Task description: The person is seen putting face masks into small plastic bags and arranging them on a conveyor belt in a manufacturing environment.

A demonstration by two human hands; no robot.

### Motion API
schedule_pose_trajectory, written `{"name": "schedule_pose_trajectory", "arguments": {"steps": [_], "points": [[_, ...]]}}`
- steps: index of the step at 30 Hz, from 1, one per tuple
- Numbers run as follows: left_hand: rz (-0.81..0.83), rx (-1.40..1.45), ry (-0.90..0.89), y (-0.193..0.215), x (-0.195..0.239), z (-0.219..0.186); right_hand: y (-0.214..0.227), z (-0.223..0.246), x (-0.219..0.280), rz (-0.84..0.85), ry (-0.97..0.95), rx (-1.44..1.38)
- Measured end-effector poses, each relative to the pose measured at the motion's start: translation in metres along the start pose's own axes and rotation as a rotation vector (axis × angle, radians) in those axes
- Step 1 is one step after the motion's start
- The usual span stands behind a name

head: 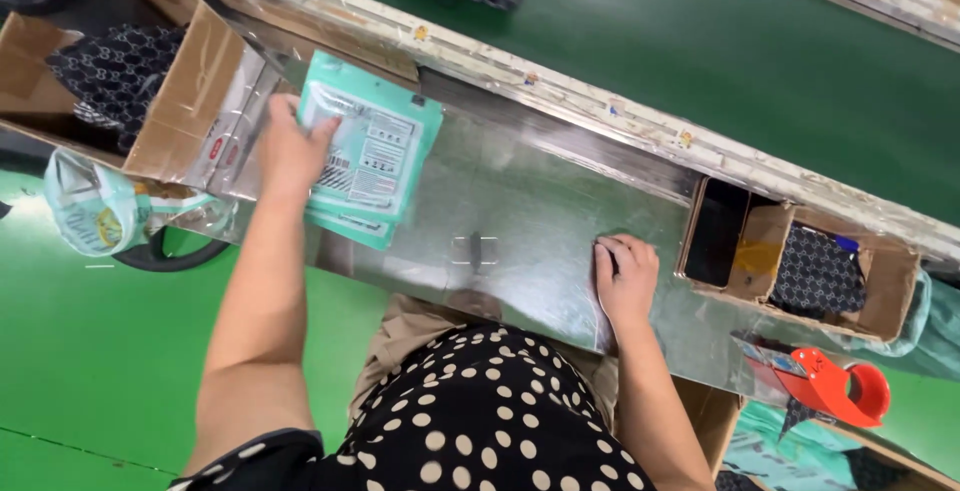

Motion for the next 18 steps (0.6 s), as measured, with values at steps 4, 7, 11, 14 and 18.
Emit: {"name": "schedule_pose_trajectory", "arguments": {"steps": [4, 7, 11, 14, 18], "points": [[-0.209, -0.418, -0.305, 0.011, -0.020, -0.056, 0.000, 0.002, -0.002, -0.010, -0.005, 0.006], [-0.156, -0.250, -0.723, -0.046, -0.035, -0.123, -0.001, 0.001, 0.000, 0.004, -0.043, 0.037], [-0.079, -0.120, -0.997, -0.127, -0.050, -0.224, -0.002, -0.003, -0.001, 0.011, -0.020, 0.031], [-0.073, -0.276, -0.941, -0.165, -0.069, -0.266, -0.005, -0.006, -0.001, 0.011, -0.027, 0.036], [-0.043, -0.531, -0.532, -0.257, -0.153, -0.198, -0.004, -0.005, -0.001, 0.003, -0.026, 0.029]]}}
Point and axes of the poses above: each hand's wrist, its own x-axis away from the middle knuckle, its own y-axis out of the back of the hand, z = x × y, the point moved 9 cm from there along -x, towards the middle knuckle, and after that the axes turned 6 degrees about -y, right-handed, at the moved point
